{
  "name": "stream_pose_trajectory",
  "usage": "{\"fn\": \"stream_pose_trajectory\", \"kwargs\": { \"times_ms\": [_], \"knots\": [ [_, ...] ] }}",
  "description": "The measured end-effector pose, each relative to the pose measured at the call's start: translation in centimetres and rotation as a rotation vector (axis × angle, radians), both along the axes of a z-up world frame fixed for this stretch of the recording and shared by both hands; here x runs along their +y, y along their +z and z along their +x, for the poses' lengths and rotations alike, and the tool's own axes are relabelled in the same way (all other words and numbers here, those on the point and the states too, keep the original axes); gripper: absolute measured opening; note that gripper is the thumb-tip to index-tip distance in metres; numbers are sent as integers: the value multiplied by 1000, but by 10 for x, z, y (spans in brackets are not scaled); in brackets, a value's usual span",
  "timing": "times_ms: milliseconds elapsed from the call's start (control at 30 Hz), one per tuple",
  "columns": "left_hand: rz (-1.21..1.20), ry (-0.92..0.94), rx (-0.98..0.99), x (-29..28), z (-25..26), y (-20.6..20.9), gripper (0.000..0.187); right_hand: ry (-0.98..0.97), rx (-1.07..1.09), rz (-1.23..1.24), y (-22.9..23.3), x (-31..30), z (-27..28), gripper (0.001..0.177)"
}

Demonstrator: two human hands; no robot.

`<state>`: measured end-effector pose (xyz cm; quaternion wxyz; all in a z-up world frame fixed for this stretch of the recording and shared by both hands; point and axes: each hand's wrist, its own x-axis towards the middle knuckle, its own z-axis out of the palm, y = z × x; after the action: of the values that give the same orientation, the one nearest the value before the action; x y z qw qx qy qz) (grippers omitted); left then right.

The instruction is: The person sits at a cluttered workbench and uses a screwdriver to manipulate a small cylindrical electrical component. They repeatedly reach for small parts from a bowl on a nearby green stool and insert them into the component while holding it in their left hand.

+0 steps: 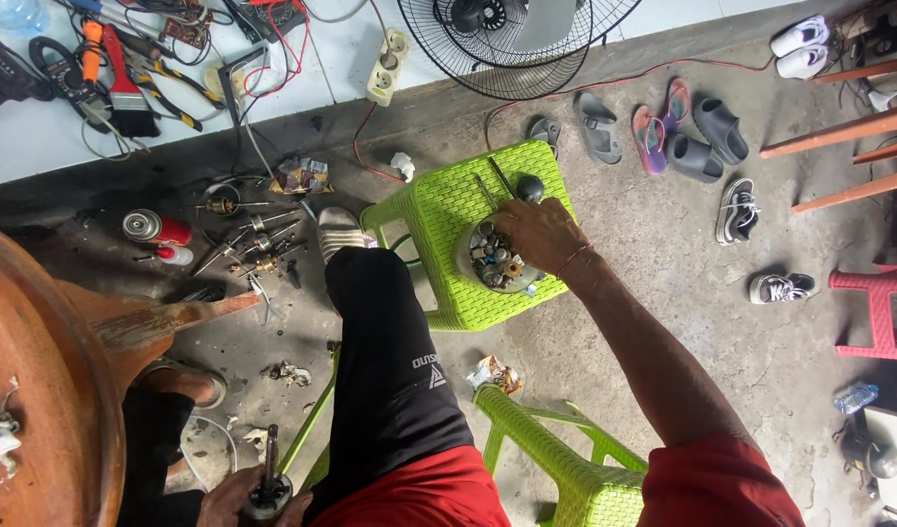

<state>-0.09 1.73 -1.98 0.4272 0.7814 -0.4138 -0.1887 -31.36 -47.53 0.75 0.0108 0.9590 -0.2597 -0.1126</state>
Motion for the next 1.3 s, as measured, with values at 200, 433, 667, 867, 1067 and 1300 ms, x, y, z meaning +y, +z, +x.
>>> {"fn": "stream_pose_trajectory", "kwargs": {
  "times_ms": [200,433,667,867,1067,1300],
  "knots": [
    [20,-15,-5,-5,-1,1,58,-21,188,-35,11,-3,5,36],
    [-123,-13,-46,-5,-2,-1,57,18,126,-12,6,-5,5,41],
    [-142,25,-43,-2,-5,-5,62,72,104,-161,3,0,-6,36],
    [15,-5,2,-10,-1,8,51,-76,133,108,38,6,6,21],
    [22,46,22,-9,-5,7,50,-327,371,280,69,23,19,39],
    [4,18,30,3,-2,-5,59,-312,-22,704,54,12,-8,44]
  ]
}}
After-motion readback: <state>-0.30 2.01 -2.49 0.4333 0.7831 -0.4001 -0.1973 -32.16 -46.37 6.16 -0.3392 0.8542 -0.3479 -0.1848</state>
